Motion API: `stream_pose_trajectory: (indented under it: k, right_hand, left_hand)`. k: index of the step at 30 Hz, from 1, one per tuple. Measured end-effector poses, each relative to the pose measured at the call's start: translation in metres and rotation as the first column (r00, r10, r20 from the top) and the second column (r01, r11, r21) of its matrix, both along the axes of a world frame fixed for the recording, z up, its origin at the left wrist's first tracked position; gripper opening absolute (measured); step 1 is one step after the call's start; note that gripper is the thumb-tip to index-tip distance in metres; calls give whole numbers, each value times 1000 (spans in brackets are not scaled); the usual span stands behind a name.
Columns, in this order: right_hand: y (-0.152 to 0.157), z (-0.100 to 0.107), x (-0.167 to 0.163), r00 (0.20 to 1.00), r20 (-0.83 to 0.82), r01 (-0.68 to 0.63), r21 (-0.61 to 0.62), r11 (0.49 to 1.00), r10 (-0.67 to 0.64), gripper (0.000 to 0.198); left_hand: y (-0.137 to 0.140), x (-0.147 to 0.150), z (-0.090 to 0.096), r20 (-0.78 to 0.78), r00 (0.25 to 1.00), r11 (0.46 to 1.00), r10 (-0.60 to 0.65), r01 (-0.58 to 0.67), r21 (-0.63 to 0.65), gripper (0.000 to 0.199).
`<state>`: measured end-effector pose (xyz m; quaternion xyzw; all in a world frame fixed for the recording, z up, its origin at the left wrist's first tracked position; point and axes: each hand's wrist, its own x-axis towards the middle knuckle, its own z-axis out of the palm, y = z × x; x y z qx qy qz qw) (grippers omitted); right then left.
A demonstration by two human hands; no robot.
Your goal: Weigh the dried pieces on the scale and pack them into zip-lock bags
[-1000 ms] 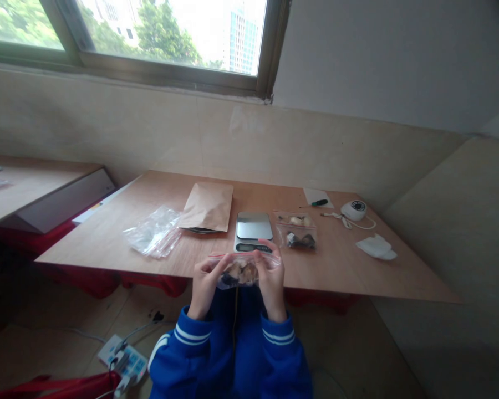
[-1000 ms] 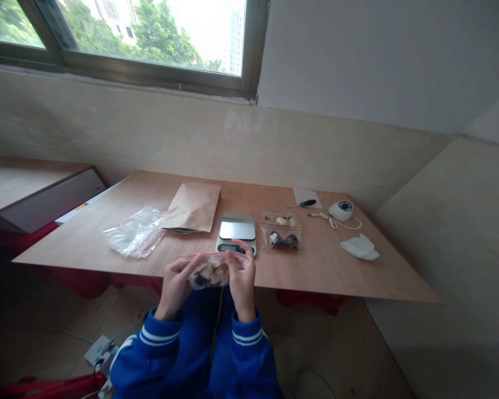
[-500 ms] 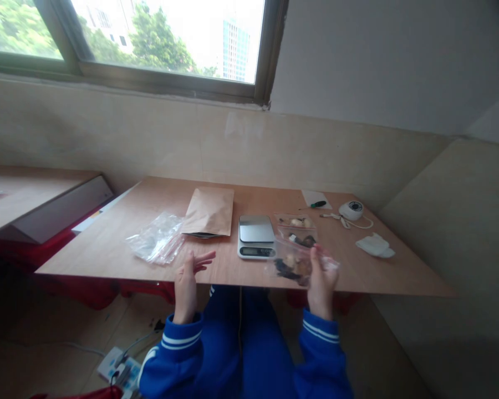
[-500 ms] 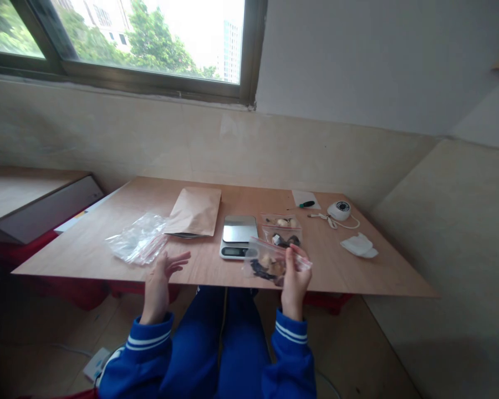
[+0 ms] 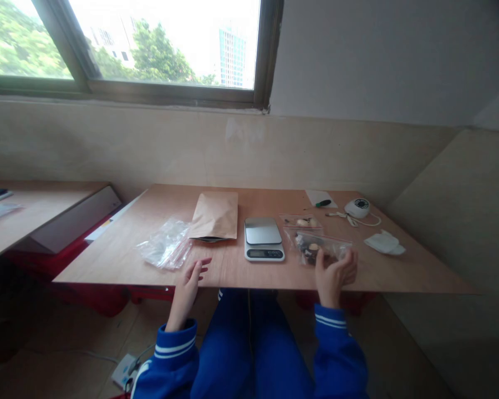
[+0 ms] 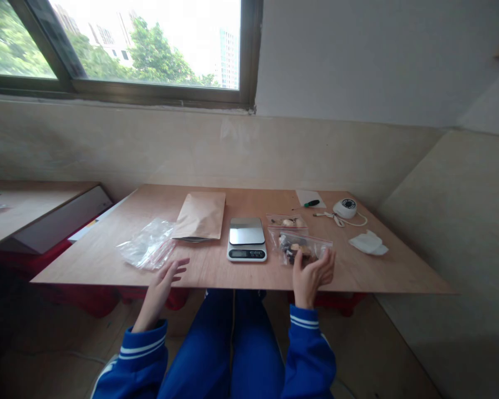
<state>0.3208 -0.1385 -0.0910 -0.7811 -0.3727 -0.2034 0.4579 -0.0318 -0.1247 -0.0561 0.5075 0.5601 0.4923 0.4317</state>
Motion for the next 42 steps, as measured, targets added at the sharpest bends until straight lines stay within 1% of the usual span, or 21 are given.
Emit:
stream_pose_trajectory:
  k: [2, 5, 8, 10, 13, 15, 17, 19, 20, 22, 23, 24, 25, 26, 28, 30, 33, 36, 38, 40, 42]
  right_hand:
    - [-3, -10, -10, 996, -1, -89, -111, 990, 90, 78]
    - [9, -21, -13, 983, -34, -183, -309, 933, 181, 82]
    - [30, -24, -3, 976, -49, -214, -434, 875, 214, 82]
    - [44, -22, 7, 970, -69, -239, -465, 852, 235, 81]
    - [57, -15, 17, 949, -123, -314, -477, 821, 291, 85]
    - [55, -7, 14, 943, -120, -332, -446, 832, 312, 88]
    - [46, 4, -1, 937, -72, -346, -342, 874, 343, 85]
    - [34, 19, -29, 887, -38, -460, -185, 869, 461, 71]
    - [28, 28, -47, 805, -41, -592, -127, 796, 592, 60]
    - [21, 46, -88, 531, -100, -846, -111, 521, 842, 38]
    - [21, 54, -109, 393, -115, -917, -113, 381, 912, 35]
    - [24, 61, -128, 289, -108, -952, -135, 274, 951, 34]
    - [28, 66, -145, 237, -81, -960, -171, 221, 968, 35]
    - [33, 69, -160, 239, -46, -948, -228, 223, 970, 36]
    - [43, 70, -181, 305, 40, -882, -365, 298, 951, 37]
    - [49, 67, -193, 361, 95, -795, -488, 359, 928, 31]
    - [53, 62, -199, 458, 28, -728, -562, 393, 889, 24]
    - [66, 59, -203, 547, -128, -768, -472, 434, 828, 30]
    - [85, 56, -206, 532, -190, -814, -383, 437, 825, 33]
    - [109, 52, -212, 448, -244, -890, -216, 402, 860, 31]
    - [130, 46, -218, 294, -287, -946, 48, 321, 912, 24]
  left_hand:
    - [5, 0, -2, -53, 999, 998, 11, -7, 67, 47]
    - [22, 2, -2, -212, 977, 979, 29, 16, 205, 35]
    - [49, 3, -1, -427, 898, 931, 107, 60, 360, 35]
    - [68, 2, -1, -527, 838, 913, 143, 94, 397, 42]
    - [94, -1, -4, -648, 753, 918, 115, 168, 358, 53]
    - [107, -5, -5, -688, 723, 923, 66, 218, 317, 52]
    - [116, -7, -2, -700, 714, 921, 21, 258, 291, 45]
    - [120, -8, 3, -702, 712, 920, 5, 272, 282, 39]
    - [120, -6, 8, -703, 711, 922, 9, 266, 281, 36]
    - [117, -1, 20, -712, 702, 929, 29, 244, 279, 30]
    - [114, 2, 27, -720, 692, 932, 45, 230, 279, 27]
    - [110, 5, 35, -732, 679, 936, 63, 214, 279, 26]
    - [106, 8, 43, -760, 644, 943, 82, 197, 269, 26]
    - [102, 11, 51, -777, 621, 945, 103, 183, 271, 26]
    - [95, 14, 65, -771, 620, 944, 148, 143, 296, 25]
    - [90, 14, 75, -728, 661, 939, 182, 102, 328, 24]
    - [85, 16, 80, -674, 716, 932, 182, 92, 349, 23]
    - [80, 24, 78, -690, 701, 927, 180, 114, 357, 23]
    - [76, 31, 76, -726, 660, 927, 193, 119, 355, 23]
    - [72, 36, 74, -754, 625, 929, 205, 120, 351, 24]
    - [68, 38, 74, -764, 609, 929, 213, 116, 351, 24]
